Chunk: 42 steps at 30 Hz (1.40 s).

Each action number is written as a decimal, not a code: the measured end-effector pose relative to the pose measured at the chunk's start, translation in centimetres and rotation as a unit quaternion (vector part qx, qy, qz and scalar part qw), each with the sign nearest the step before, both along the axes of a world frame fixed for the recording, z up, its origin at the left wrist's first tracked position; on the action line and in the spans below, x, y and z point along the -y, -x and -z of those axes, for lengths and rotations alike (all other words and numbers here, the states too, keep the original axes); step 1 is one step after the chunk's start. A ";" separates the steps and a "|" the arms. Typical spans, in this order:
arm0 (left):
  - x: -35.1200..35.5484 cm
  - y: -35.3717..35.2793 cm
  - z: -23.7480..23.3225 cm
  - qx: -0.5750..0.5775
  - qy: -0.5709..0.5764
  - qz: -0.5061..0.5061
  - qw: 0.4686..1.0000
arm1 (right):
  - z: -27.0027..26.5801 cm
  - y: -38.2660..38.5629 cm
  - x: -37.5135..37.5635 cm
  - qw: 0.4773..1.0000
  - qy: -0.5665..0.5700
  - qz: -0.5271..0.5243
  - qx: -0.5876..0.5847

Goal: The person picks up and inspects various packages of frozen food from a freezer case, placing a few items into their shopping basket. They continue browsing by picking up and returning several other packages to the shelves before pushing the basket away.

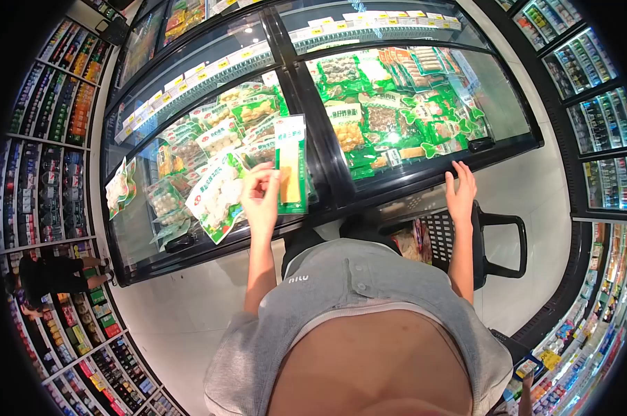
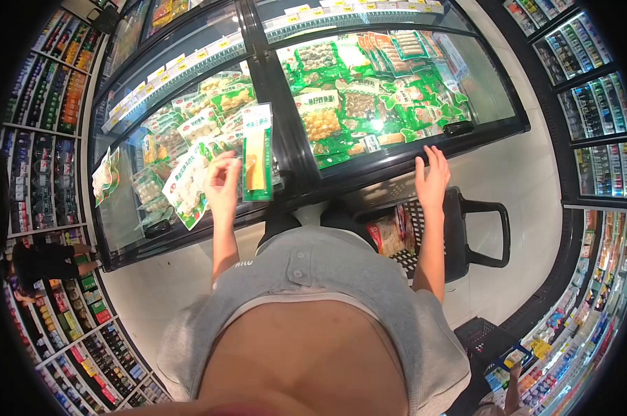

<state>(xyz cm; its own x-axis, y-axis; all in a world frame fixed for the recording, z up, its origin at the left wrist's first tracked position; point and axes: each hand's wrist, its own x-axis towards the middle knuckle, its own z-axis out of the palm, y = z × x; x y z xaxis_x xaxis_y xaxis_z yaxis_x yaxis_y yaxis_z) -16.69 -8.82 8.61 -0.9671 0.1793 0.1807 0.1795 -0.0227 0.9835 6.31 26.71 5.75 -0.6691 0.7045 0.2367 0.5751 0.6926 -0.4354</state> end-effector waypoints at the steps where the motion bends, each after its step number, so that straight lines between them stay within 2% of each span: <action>1: -1.6 -0.8 -0.1 -0.043 0.046 0.042 0.997 | 0.7 -0.7 -1.9 1.000 -0.013 0.024 0.007; 3: -4.2 -2.8 -1.3 -0.135 0.168 0.064 0.974 | 1.6 -1.5 -5.3 0.998 -0.019 0.059 0.019; 7: -6.4 -6.0 -2.5 -0.033 0.147 0.110 0.982 | 4.0 -1.9 -11.4 0.999 -0.039 0.020 -0.021; 8: -6.4 -6.5 -2.5 -0.031 0.165 0.120 0.978 | 4.8 -1.8 -12.2 0.999 -0.035 0.025 0.001; 13: -5.8 -8.4 -2.4 -0.002 0.215 0.145 0.966 | 5.8 0.0 -11.9 0.991 -0.042 0.096 0.085; 18: -6.0 -8.4 -1.8 0.045 0.236 0.154 0.958 | 4.7 0.7 -12.0 0.991 -0.001 0.110 0.075; 21: -8.2 -8.0 -1.2 -0.141 0.336 0.143 0.920 | 4.8 0.7 -12.0 0.986 -0.026 0.101 0.132; 25: -12.1 -8.1 -0.7 -0.238 0.442 0.216 0.837 | 4.4 1.0 -11.6 0.981 -0.040 0.110 0.157; 27: -13.5 -8.4 0.5 -0.230 0.490 0.276 0.794 | 4.6 1.2 -11.5 0.979 -0.042 0.117 0.164; 30: -14.6 -8.8 1.8 -0.223 0.531 0.296 0.762 | 4.5 1.9 -11.5 0.973 -0.051 0.133 0.182; 35: -14.8 -8.2 1.7 -0.212 0.531 0.311 0.759 | 5.0 3.8 -12.0 0.971 -0.052 0.195 0.131; 37: -15.1 -7.5 1.5 -0.203 0.537 0.311 0.757 | 3.9 4.9 -13.1 0.972 -0.034 0.198 0.121; 38: -15.4 -7.2 1.5 -0.196 0.542 0.312 0.755 | 4.2 5.3 -13.8 0.974 -0.069 0.189 0.104; 41: -15.9 -5.9 1.8 -0.201 0.548 0.300 0.754 | 4.7 6.8 -15.5 0.975 -0.049 0.177 0.128; 42: -16.1 -5.3 2.0 -0.202 0.546 0.294 0.758 | 4.9 7.5 -15.8 0.981 -0.044 0.165 0.095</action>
